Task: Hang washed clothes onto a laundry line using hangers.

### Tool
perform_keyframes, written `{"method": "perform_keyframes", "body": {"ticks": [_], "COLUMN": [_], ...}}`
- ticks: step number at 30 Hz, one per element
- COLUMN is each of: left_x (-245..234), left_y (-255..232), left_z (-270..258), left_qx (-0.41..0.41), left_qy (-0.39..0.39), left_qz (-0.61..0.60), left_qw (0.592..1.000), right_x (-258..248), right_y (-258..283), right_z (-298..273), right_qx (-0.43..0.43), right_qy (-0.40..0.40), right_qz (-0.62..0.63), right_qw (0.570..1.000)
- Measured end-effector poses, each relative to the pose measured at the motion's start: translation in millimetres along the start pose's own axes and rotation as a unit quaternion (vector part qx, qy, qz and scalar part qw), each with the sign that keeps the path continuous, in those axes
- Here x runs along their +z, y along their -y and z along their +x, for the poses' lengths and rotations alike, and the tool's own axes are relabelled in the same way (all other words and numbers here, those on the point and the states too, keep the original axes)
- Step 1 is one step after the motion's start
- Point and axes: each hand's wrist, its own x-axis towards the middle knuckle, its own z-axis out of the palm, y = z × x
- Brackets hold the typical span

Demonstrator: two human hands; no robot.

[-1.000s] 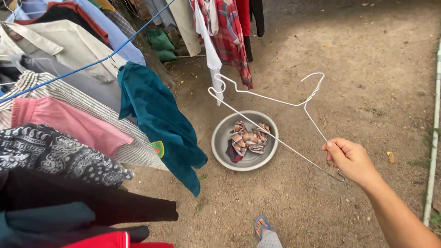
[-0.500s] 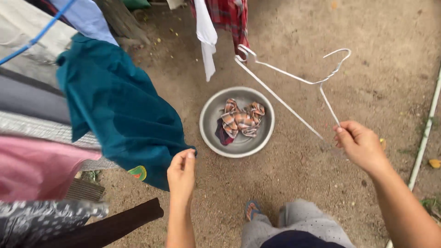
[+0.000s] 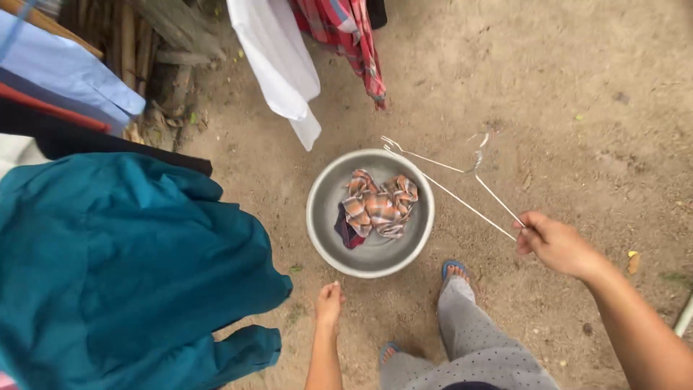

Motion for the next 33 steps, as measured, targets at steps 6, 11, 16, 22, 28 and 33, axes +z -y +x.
{"method": "perform_keyframes", "body": {"ticks": [6,11,16,22,28,33], "left_x": [53.9,96.4,172.0,266.8,334.8,383.6], "left_y": [-99.7,-59.2,27.7,18.1,-11.2,-12.7], "left_z": [-53.2,32.1,180.9,264.5,319.1,358.8], "left_qx": [-0.14,-0.078,0.059,0.156,0.204,0.184], "left_qy": [0.055,0.069,0.12,0.206,0.233,0.227], "left_qz": [0.085,0.175,0.36,0.431,0.611,0.671], "left_qw": [0.985,0.979,0.923,0.865,0.728,0.681], "right_x": [-32.8,-7.9,29.2,91.7,142.8,161.2], "right_y": [62.2,41.5,19.0,-69.5,-134.4,-166.1], "right_z": [28.9,73.6,94.6,132.8,140.0,129.6], "right_qx": [0.112,0.123,0.179,0.226,0.249,0.302], "right_qy": [0.061,0.046,0.024,-0.059,-0.093,-0.076], "right_qz": [-0.06,-0.032,-0.016,0.129,0.134,0.089], "right_qw": [0.99,0.991,0.983,0.964,0.955,0.946]}}
